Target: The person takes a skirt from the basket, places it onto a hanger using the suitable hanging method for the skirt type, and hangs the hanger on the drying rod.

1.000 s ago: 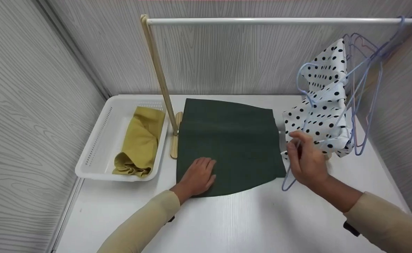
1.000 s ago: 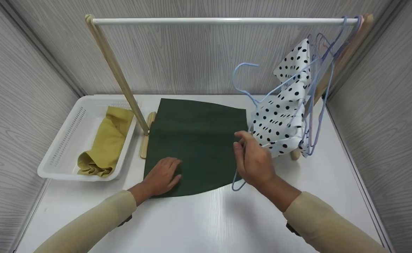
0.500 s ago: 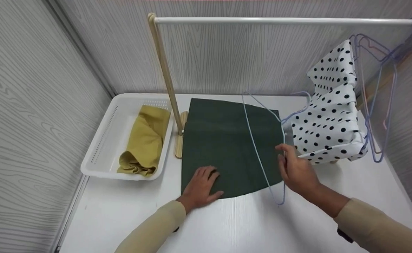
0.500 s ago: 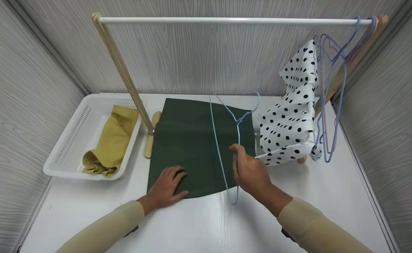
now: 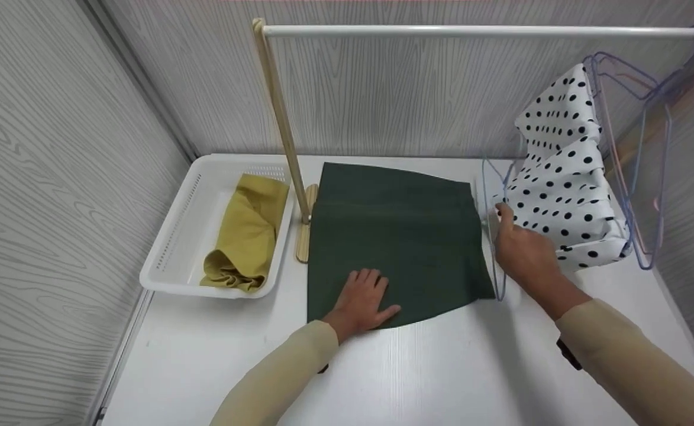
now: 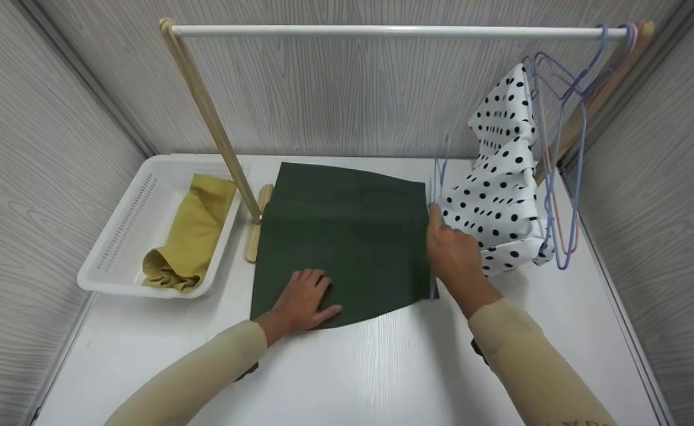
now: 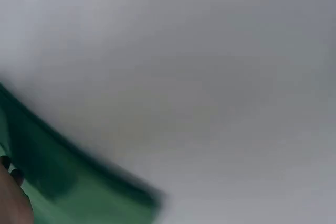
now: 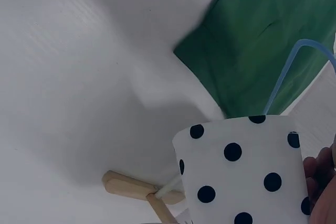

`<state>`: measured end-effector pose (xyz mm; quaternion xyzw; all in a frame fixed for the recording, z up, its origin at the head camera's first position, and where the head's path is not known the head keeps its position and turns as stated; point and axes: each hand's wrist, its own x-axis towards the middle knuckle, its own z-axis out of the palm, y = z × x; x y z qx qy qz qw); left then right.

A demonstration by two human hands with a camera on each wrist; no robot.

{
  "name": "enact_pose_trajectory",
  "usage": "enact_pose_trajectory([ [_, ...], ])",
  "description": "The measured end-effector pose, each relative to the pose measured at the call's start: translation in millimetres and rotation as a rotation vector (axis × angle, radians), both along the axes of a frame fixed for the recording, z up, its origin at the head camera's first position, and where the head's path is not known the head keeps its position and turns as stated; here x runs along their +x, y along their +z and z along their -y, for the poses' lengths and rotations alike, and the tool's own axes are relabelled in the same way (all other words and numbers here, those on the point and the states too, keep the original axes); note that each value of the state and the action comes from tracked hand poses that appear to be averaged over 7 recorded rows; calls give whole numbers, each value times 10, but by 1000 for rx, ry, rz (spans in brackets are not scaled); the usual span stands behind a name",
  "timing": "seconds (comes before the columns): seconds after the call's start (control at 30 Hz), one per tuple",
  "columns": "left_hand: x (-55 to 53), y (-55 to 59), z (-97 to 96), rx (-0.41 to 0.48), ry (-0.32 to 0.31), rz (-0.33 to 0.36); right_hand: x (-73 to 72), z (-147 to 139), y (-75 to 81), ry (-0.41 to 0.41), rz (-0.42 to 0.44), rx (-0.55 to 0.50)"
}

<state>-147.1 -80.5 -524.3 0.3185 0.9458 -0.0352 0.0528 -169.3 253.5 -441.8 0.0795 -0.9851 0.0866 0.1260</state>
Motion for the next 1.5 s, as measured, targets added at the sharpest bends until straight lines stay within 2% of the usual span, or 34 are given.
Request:
enact_pose_trajectory([
  [0.17,70,34,-463,-18,-33,38,-9,-98,-56,-81,90,-24],
  [0.33,88,5,-902,92,-34,125,29,-206,-141,-115,182,-81],
  [0.4,87,-33,-1052,129,-21,151,59,-241,-195,-132,183,-100],
  [0.5,87,-120,-1205,93,35,163,104,-259,-291,-146,119,-107],
  [0.6,-33,-230,-1245,15,87,164,106,-212,-391,-186,40,-96],
  [0.73,-226,-308,-1237,-91,42,130,84,-141,-451,-244,-11,-87],
  [0.8,-322,-336,-1223,-108,15,135,63,-114,-454,-272,-16,-85],
  [0.87,-417,-354,-1209,-82,24,170,34,-87,-449,-297,-9,-83],
  [1.0,-611,-352,-1166,16,92,256,-50,-16,-419,-340,9,-88],
  [1.07,-556,-302,-1210,91,162,330,-32,-69,-383,-329,17,-105],
  [1.2,-462,-172,-1259,348,298,526,13,-169,-331,-297,44,-140],
  [1.27,-423,-60,-1238,478,363,574,33,-191,-310,-269,73,-166],
  [1.33,-389,61,-1222,551,387,549,61,-218,-283,-249,98,-190],
  [1.5,-278,371,-1181,690,476,413,141,-285,-190,-218,146,-259],
])
